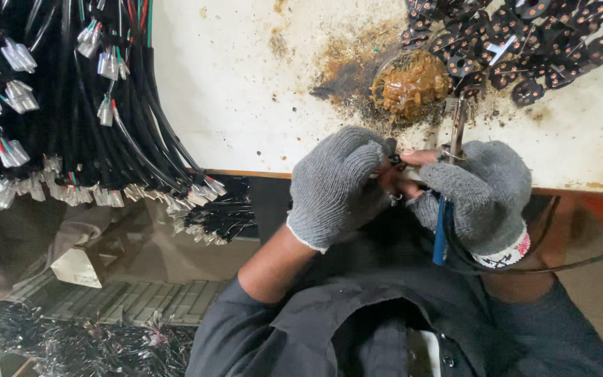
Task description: The person holds a soldering iron and tins the stripped ends of red and green wires, dipping them into a rosin flux container on the workbench and applying solder to the wire tips, working through wires one at a time.
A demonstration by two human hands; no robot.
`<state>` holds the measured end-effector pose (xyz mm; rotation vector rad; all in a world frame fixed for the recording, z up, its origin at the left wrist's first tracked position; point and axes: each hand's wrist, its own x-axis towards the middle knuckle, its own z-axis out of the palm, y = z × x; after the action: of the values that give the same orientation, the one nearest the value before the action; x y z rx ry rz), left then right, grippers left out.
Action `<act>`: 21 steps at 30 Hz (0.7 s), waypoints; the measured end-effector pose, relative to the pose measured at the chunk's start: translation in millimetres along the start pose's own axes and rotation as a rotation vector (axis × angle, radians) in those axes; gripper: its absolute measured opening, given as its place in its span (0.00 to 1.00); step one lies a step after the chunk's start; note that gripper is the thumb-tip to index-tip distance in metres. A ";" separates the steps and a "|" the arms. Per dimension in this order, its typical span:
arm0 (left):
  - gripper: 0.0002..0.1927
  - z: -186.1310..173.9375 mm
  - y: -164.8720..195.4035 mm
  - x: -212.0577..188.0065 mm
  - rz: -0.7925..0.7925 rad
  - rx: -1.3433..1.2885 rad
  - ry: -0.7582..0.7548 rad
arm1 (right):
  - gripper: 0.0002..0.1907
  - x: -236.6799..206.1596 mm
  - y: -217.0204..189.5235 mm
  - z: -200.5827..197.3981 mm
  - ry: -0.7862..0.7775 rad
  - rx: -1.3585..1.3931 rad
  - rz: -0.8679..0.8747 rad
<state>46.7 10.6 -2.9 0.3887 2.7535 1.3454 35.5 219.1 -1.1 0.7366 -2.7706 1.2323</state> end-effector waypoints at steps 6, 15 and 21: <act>0.13 7.5 5.4 0.4 0.011 0.084 0.073 | 0.15 -2.4 -1.5 -8.1 -0.071 -0.057 0.029; 0.11 -1.3 1.2 3.2 0.010 0.038 0.027 | 0.17 -38.7 9.0 -12.0 0.048 0.096 -0.074; 0.12 -3.3 -5.5 7.0 -0.004 0.007 -0.013 | 0.12 -52.0 25.1 -3.4 -0.020 0.064 0.019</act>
<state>38.3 6.6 -4.8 0.3903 2.7469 1.3281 70.4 257.4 -26.8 0.7321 -2.7723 1.3307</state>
